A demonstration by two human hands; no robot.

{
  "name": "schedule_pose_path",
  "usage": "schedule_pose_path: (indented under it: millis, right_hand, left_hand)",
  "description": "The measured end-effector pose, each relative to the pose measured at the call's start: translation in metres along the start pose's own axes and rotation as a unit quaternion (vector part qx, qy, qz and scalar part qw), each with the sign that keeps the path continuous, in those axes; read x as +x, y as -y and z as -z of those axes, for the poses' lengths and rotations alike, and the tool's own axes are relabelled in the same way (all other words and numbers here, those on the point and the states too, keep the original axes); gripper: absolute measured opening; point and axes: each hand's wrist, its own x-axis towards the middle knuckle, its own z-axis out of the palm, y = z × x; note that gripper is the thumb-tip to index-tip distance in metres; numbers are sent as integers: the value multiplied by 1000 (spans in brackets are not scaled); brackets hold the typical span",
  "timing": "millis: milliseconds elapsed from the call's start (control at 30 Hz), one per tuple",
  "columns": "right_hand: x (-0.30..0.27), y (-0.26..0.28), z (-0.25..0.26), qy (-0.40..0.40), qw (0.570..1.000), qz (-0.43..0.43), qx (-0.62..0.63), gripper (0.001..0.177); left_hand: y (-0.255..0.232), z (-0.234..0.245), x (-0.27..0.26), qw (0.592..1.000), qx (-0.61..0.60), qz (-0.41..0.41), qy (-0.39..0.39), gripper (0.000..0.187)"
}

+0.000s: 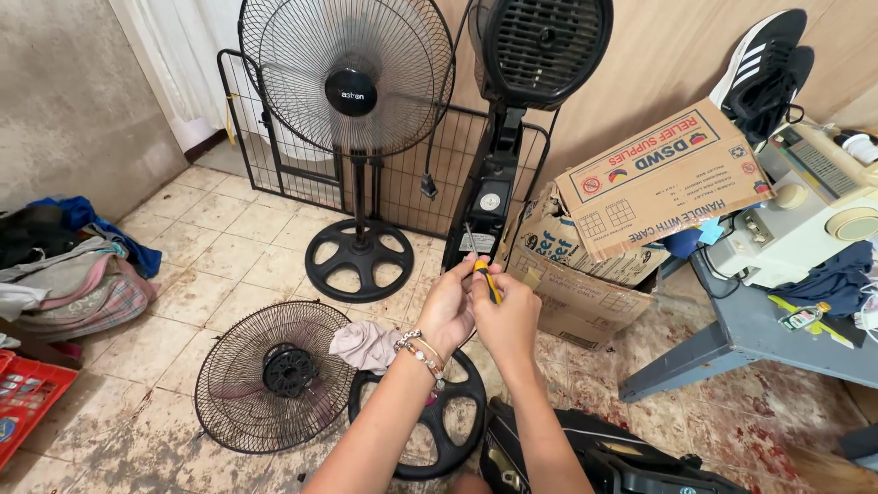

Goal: The person uses a screwdriver to remove screws from the back panel of a standing electric fan. After removing the screws, they detach the back panel and wipe it with a cloth. The clip ends with the panel removed and the fan partially disassembled.

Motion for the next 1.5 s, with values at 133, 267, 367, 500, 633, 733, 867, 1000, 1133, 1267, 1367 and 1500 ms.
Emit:
schedule_pose_path:
  millis: [133, 267, 367, 500, 633, 733, 867, 1000, 1133, 1267, 1367, 1500]
  right_hand:
    - [3, 0, 0, -1, 1000, 11, -18, 28]
    - [11, 2, 6, 14, 999, 9, -33, 28]
    - [14, 6, 10, 28, 998, -14, -48, 29]
    - [12, 8, 10, 24, 998, -4, -53, 30]
    - [14, 8, 7, 29, 998, 8, -61, 32]
    - [17, 8, 11, 40, 996, -5, -74, 34]
    - [19, 13, 17, 54, 996, -32, -64, 32]
    - [17, 16, 19, 53, 997, -17, -59, 30]
    - [15, 22, 24, 48, 996, 18, -69, 29]
    - [9, 32, 29, 72, 994, 5, -85, 28]
    - [2, 36, 26, 49, 982, 95, -154, 25]
    - [0, 33, 24, 34, 956, 182, -230, 20]
  left_hand:
    - [2, 4, 2, 1000, -8, 16, 11, 21]
    - [2, 9, 9, 998, 57, -26, -13, 19]
    - [-5, 15, 22, 984, 150, -67, -70, 27]
    - [-16, 22, 54, 812, 440, -355, -146, 56]
    - [-34, 32, 78, 664, 614, -423, -54, 105]
    - [-43, 31, 90, 646, 631, -430, -11, 126]
    - [-47, 28, 107, 707, 572, -410, 72, 132]
    - [-39, 33, 120, 692, 621, -368, 2, 111]
    - [-45, 39, 122, 704, 622, -342, 11, 109]
    - [-45, 40, 114, 693, 629, -352, 13, 105]
    - [-41, 41, 112, 690, 615, -381, 20, 109]
    - [-39, 41, 112, 676, 626, -389, 10, 107]
